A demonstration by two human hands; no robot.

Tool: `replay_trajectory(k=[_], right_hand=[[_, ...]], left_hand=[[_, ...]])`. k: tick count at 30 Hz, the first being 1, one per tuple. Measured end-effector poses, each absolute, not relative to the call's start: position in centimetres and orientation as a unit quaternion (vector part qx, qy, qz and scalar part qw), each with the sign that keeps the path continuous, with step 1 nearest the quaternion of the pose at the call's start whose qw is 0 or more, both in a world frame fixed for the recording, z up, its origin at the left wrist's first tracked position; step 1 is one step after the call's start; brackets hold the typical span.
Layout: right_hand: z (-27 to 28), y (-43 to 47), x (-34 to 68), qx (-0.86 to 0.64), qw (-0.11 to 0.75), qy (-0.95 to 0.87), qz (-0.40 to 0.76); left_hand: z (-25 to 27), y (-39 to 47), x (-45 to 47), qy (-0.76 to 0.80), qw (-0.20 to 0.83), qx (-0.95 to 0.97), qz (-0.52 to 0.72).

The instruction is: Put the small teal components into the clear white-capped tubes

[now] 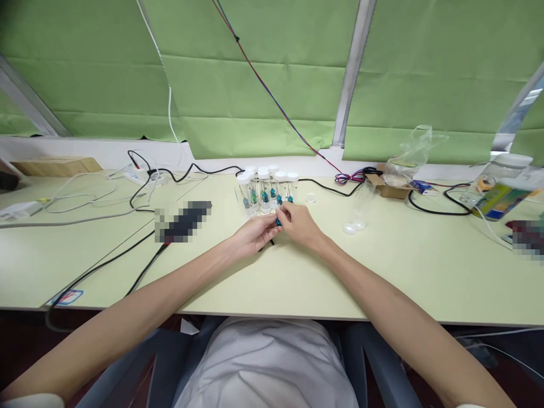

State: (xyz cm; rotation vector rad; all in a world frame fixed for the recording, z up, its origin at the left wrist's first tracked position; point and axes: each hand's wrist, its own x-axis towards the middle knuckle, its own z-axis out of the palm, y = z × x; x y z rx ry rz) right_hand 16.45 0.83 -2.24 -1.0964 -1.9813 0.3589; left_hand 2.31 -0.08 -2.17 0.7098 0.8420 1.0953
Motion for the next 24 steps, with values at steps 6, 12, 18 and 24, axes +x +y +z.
replay_trajectory(k=[6, 12, 18, 24], right_hand=[[-2.26, 1.21, 16.3, -0.436, 0.42, -0.78, 0.159], [-2.58, 1.67, 16.17, -0.444, 0.441, -0.754, 0.2], [-2.02, 1.47, 16.58, -0.443, 0.497, -0.713, 0.221], [-1.66, 1.49, 17.04, -0.417, 0.505, -0.731, 0.193]], left_hand=[[-1.77, -0.42, 2.63, 0.385, 0.725, 0.269, 0.504], [-1.81, -0.26, 2.52, 0.379, 0.737, 0.253, 0.499], [-1.55, -0.31, 2.5, 0.378, 0.73, 0.268, 0.503], [-1.67, -0.39, 2.46, 0.365, 0.729, 0.299, 0.496]])
